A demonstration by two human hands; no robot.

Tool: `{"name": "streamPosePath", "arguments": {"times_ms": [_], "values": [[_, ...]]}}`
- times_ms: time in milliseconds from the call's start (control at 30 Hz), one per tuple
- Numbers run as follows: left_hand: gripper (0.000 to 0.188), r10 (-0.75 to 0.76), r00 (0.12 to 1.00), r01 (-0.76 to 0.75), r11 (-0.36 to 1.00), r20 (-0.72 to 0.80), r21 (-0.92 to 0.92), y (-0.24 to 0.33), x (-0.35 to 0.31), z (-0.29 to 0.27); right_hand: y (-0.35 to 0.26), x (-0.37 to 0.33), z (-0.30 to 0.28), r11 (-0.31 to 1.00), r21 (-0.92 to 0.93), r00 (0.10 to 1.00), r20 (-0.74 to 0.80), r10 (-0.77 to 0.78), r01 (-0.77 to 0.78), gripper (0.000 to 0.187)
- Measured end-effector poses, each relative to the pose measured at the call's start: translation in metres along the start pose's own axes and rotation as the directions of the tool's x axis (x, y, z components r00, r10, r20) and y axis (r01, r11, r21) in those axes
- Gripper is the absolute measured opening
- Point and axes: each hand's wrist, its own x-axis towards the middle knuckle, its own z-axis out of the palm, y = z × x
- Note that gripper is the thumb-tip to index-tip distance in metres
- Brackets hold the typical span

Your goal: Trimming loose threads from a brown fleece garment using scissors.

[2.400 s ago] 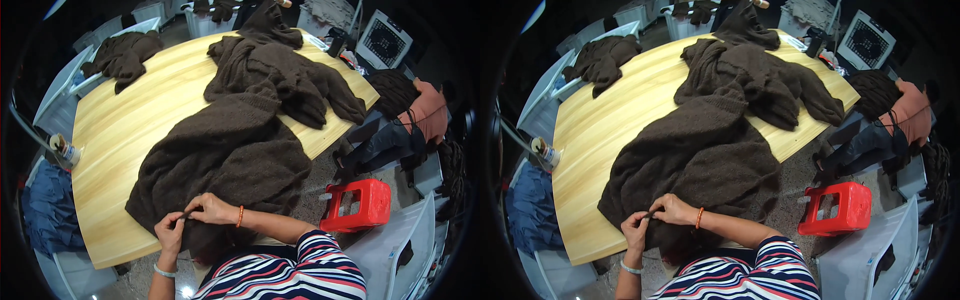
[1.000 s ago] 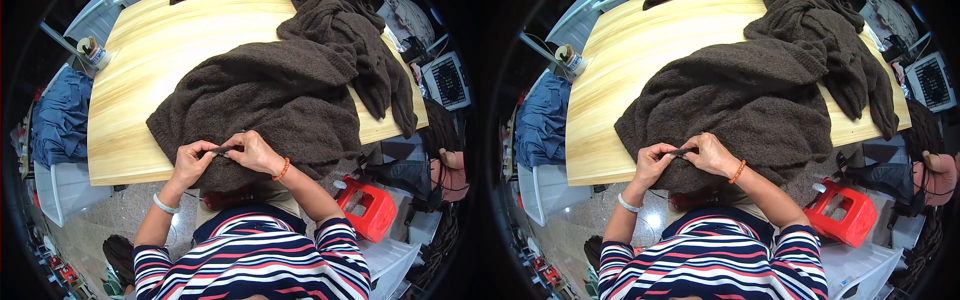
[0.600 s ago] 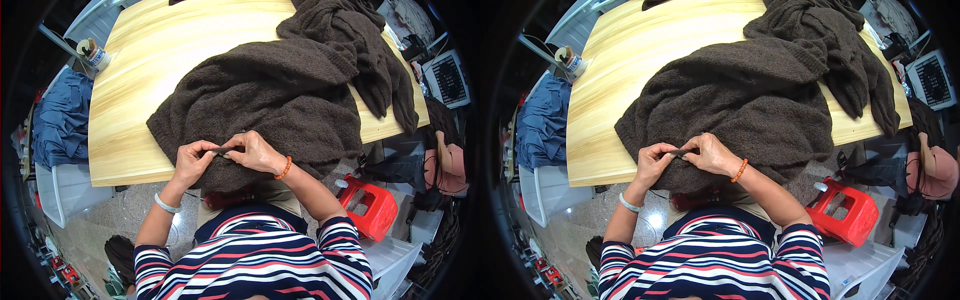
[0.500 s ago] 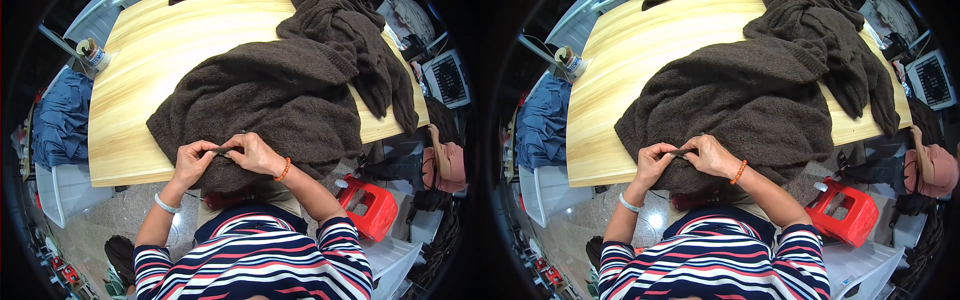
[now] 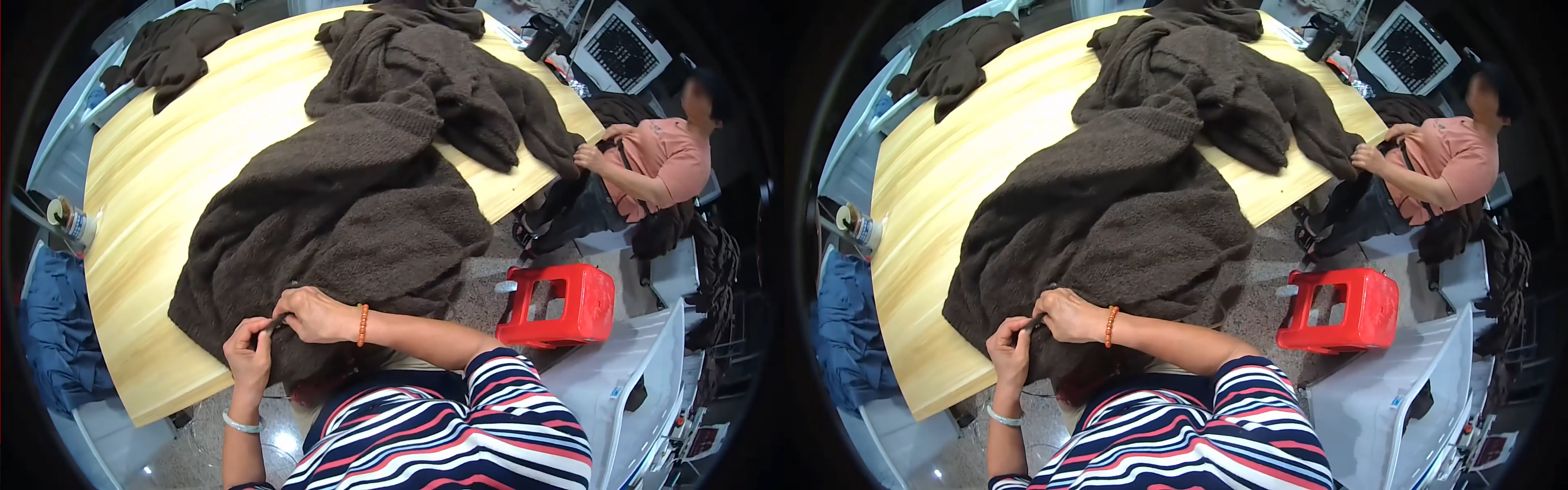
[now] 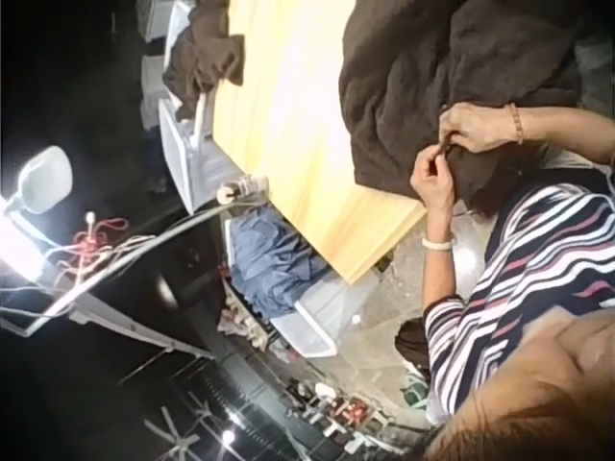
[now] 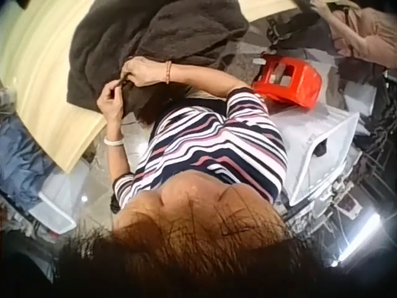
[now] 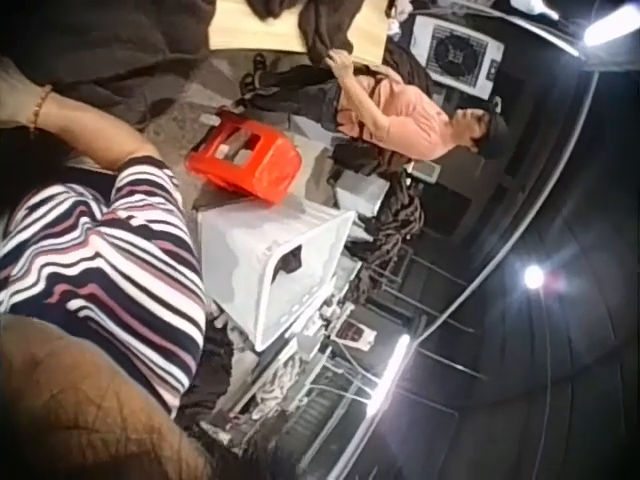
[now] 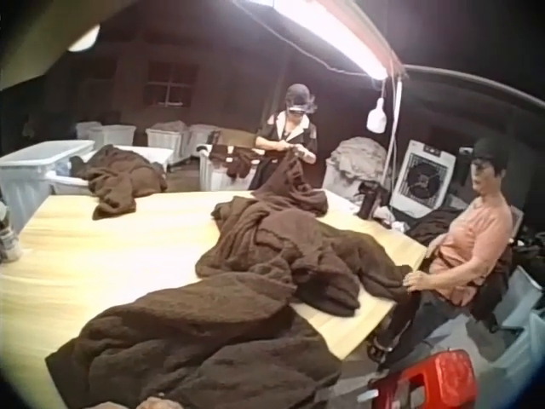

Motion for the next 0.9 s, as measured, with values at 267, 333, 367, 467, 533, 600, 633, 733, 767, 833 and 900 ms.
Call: {"name": "streamPosePath", "arguments": {"times_ms": [267, 333, 367, 467, 533, 600, 633, 733, 767, 833, 900], "values": [[0.010, -0.022, 0.999, 0.020, 0.997, 0.024, 0.077, -0.008, 0.005, -0.003, 0.010, 0.003, -0.005, 0.985, -0.006, 0.985, -0.035, -0.170, 0.170, 0.014], [0.010, -0.075, 0.995, 0.072, 0.997, 0.070, 0.037, -0.002, 0.008, -0.005, 0.008, 0.006, -0.016, 0.991, 0.057, 0.991, 0.053, -0.126, 0.123, 0.018], [0.010, -0.120, 0.986, 0.119, 0.993, 0.112, 0.015, 0.002, 0.009, -0.007, 0.010, 0.007, -0.019, 0.989, 0.049, 0.986, 0.089, -0.140, 0.137, 0.018], [0.007, -0.191, 0.972, 0.202, 0.976, 0.138, -0.078, 0.003, 0.009, -0.009, 0.003, 0.013, -0.027, 0.993, 0.110, 0.981, 0.185, -0.063, 0.043, 0.018], [0.007, -0.200, 0.969, 0.215, 0.972, 0.142, -0.097, -0.001, 0.007, -0.012, 0.004, 0.014, -0.028, 0.988, 0.153, 0.967, 0.248, -0.061, 0.023, 0.017], [0.007, -0.194, 0.964, 0.221, 0.965, 0.181, -0.143, -0.002, 0.008, -0.014, 0.003, 0.016, -0.031, 0.982, 0.190, 0.952, 0.303, -0.033, -0.026, 0.016], [0.007, -0.199, 0.964, 0.224, 0.964, 0.176, -0.141, -0.003, 0.009, -0.014, 0.002, 0.016, -0.032, 0.973, 0.216, 0.936, 0.351, -0.004, -0.077, 0.016], [0.006, -0.228, 0.947, 0.277, 0.935, 0.225, -0.220, -0.003, 0.011, -0.016, 0.001, 0.012, -0.029, 0.949, 0.261, 0.928, 0.366, 0.074, -0.179, 0.015], [0.007, -0.229, 0.944, 0.283, 0.931, 0.238, -0.228, -0.004, 0.011, -0.017, 0.000, 0.011, -0.028, 0.920, 0.283, 0.909, 0.390, 0.148, -0.271, 0.015], [0.007, -0.229, 0.937, 0.295, 0.924, 0.265, -0.245, -0.004, 0.012, -0.018, -0.002, 0.012, -0.027, 0.931, 0.261, 0.912, 0.383, 0.144, -0.256, 0.016], [0.007, -0.238, 0.936, 0.301, 0.922, 0.259, -0.242, -0.005, 0.011, -0.018, -0.004, 0.014, -0.026, 0.940, 0.238, 0.916, 0.376, 0.141, -0.243, 0.018]]}}
